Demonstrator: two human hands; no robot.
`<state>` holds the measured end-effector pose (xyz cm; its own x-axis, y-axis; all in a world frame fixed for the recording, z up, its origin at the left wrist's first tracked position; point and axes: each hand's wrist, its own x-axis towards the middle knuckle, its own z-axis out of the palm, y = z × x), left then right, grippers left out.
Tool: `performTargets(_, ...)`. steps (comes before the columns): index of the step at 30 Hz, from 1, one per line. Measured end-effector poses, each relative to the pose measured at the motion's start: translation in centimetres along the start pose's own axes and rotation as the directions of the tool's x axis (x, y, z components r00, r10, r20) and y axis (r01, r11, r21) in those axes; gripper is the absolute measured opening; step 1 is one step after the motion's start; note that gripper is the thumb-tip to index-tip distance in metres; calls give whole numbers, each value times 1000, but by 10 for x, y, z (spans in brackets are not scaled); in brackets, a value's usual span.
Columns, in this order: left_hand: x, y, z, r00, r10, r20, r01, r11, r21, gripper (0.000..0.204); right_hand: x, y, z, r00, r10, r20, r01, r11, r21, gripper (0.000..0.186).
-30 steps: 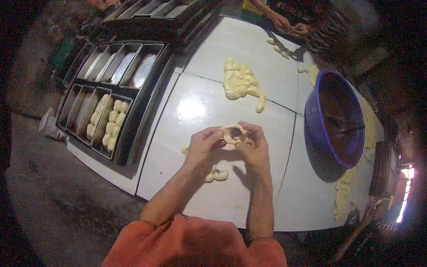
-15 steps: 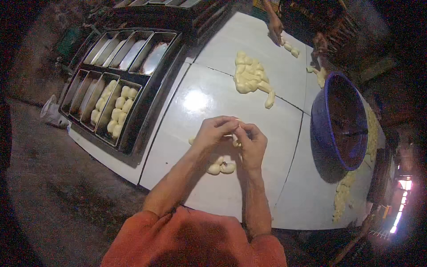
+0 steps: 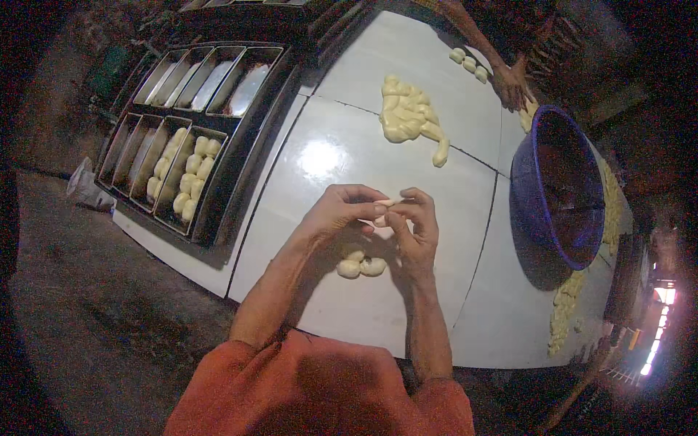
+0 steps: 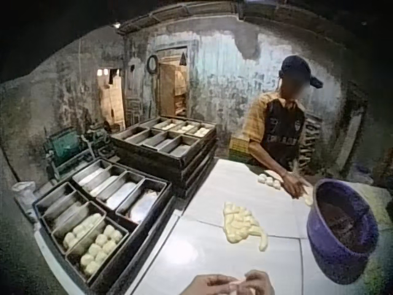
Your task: The person takes small pieces of dough, fills them with a chocolate-like substance from a bowl, shapes them into small rolls, and arranges them in metal bread pans.
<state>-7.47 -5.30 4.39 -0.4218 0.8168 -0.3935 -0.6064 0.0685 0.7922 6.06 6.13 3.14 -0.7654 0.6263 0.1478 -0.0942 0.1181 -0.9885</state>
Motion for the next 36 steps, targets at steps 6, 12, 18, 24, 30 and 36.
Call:
performTargets(6,-8,1,10,999,40,1,-40,992,116,29,-7,23,18,958,-170,-232,143,981,-131,10)
performTargets(12,-20,-15,13,985,145,97,-165,956,242,37,-2,28,10,914,-314,-258,261,940,-220,21)
performTargets(18,-12,-35,13,985,138,-104,-129,987,92,24,-9,26,-8,967,247,-67,-230,953,196,23)
performTargets(24,-22,-34,4,996,69,-54,-51,957,287,42,-34,-15,-17,978,-11,208,92,919,-384,28)
performTargets(30,-57,-23,-15,976,214,33,-153,572,806,62,-37,-4,-23,874,475,101,-450,870,-202,27)
performTargets(36,-70,-44,-19,966,167,198,-239,281,929,66,-44,-10,-29,853,456,254,-255,789,-559,36)
